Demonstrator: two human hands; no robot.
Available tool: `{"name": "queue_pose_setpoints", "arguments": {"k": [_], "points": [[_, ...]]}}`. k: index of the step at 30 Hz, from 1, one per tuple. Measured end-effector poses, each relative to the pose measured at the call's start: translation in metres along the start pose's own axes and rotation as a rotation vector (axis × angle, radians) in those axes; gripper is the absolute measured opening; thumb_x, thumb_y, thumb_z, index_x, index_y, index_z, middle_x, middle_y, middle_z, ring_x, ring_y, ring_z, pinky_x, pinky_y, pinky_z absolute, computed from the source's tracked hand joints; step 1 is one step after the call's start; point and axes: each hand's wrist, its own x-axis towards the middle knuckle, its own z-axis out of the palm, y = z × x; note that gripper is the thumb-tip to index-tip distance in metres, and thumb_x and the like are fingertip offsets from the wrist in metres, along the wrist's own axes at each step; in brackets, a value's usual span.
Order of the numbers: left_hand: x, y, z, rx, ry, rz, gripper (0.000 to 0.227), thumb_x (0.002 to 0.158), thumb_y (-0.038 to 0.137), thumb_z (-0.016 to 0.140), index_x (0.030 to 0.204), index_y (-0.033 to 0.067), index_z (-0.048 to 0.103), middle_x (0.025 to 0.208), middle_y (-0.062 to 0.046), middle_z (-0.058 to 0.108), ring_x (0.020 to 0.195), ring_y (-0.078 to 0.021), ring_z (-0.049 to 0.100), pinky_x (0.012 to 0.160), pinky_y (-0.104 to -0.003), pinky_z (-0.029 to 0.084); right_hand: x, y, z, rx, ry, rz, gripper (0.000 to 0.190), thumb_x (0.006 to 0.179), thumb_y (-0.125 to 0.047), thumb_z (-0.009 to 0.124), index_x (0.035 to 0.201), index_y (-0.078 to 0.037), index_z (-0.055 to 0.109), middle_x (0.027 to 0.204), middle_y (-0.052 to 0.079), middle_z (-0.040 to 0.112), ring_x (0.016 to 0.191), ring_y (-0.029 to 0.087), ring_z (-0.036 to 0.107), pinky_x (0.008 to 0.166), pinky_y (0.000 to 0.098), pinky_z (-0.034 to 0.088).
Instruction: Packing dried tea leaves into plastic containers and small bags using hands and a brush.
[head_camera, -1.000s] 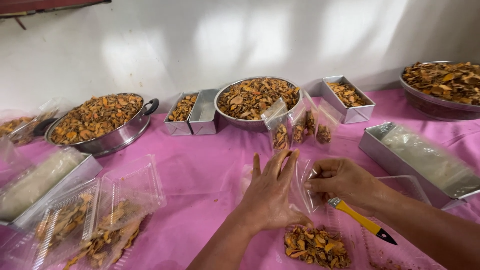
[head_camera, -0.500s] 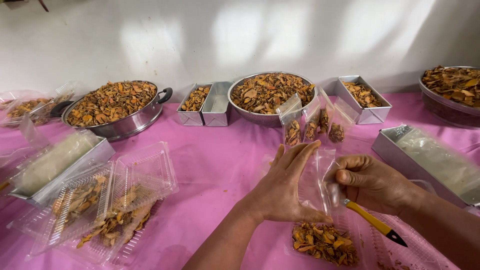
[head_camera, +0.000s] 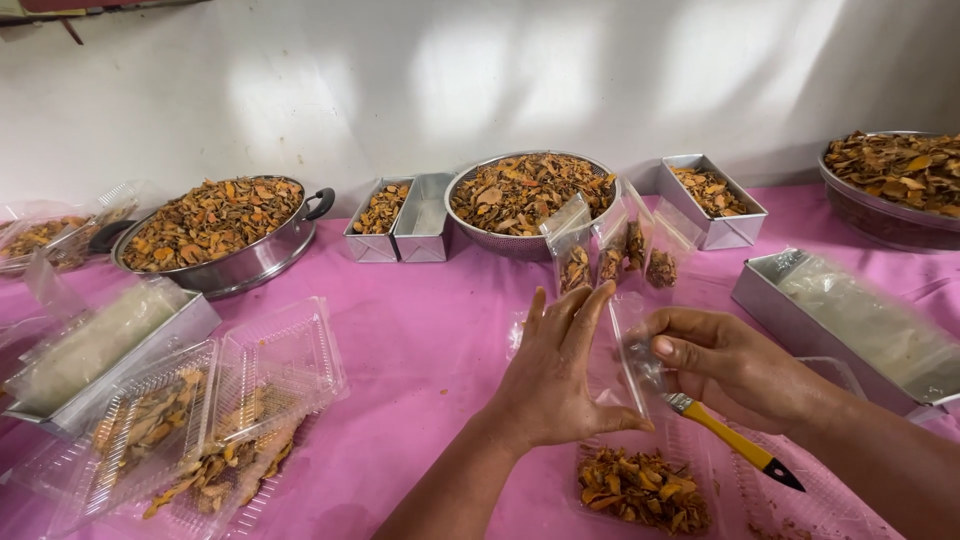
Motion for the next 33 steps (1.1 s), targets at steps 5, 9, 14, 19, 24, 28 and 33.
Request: {"name": "queue_pose_setpoints", "arguments": {"k": [5,9,14,19,24,28,33], "points": [[0.000,0.004,-0.003,0.000,-0.034,-0.032,0.125,0.070,0.069,0.071,0.161,0.0066,0.013,0.157,-0.027,0.037,0.151,-0.0426,0.030,0.125,-0.070,0.004,0.002,0.011,-0.014,0.032,-0.015,-0.011,0.019,0.091,-0.013,0.072,0.098,0.004,0.076,0.093,0.016,0.077,0.082,0.029,0.073,0.073,0.0415,0.057],[0.002,0.008,-0.007,-0.053,-0.087,-0.015,0.127,0.068,0.069,0.068,0.161,0.0053,0.010,0.161,-0.026,0.030,0.154,-0.0429,0.024,0.124,-0.070,-0.001,0.002,0.006,-0.002,0.034,0.130,0.064,0.024,0.090,0.001,0.067,0.113,0.009,0.070,0.101,0.019,0.072,0.090,0.032,0.068,0.081,0.0462,0.057],[0.002,0.005,0.001,0.139,-0.203,0.001,0.127,0.070,0.066,0.072,0.160,0.0053,0.006,0.165,-0.025,0.026,0.154,-0.0412,0.024,0.124,-0.067,-0.007,-0.001,-0.028,0.050,-0.429,0.158,0.161,0.066,0.070,-0.019,0.080,0.134,-0.004,0.067,0.127,0.019,0.081,0.116,0.035,0.083,0.105,0.0538,0.063],[0.001,0.005,0.006,0.289,-0.022,0.045,0.118,0.065,0.055,0.087,0.154,-0.0005,0.033,0.149,-0.024,0.045,0.146,-0.0415,0.038,0.119,-0.077,0.010,0.011,-0.018,0.050,-0.515,-0.002,-0.038,0.032,0.084,0.001,0.073,0.114,-0.004,0.082,0.109,0.009,0.089,0.096,0.018,0.084,0.090,0.0359,0.069],[0.002,0.014,0.008,0.400,0.100,0.094,0.092,0.069,0.039,0.084,0.144,-0.0023,0.049,0.132,-0.021,0.056,0.133,-0.0357,0.053,0.116,-0.077,0.022,0.022,-0.017,0.049,-0.724,0.386,0.201,0.034,0.088,0.002,0.063,0.113,-0.007,0.084,0.101,0.006,0.089,0.078,0.016,0.079,0.081,0.0306,0.066],[0.001,0.015,0.004,0.476,0.099,0.080,0.081,0.074,0.032,0.083,0.142,-0.0010,0.053,0.123,-0.015,0.058,0.122,-0.0298,0.058,0.119,-0.073,0.025,0.033,-0.012,0.043,-0.865,0.480,0.275,0.034,0.089,-0.002,0.065,0.111,-0.014,0.087,0.101,0.002,0.089,0.086,0.014,0.078,0.086,0.0281,0.065],[-0.006,0.006,0.014,0.511,-0.030,-0.020,0.126,0.068,0.059,0.088,0.160,0.0065,0.020,0.153,-0.019,0.038,0.143,-0.0378,0.039,0.118,-0.075,0.013,0.036,-0.006,0.022,-0.650,0.444,0.267,0.019,0.094,0.008,0.065,0.098,0.002,0.082,0.085,0.018,0.081,0.070,0.026,0.074,0.074,0.0380,0.066]]}}
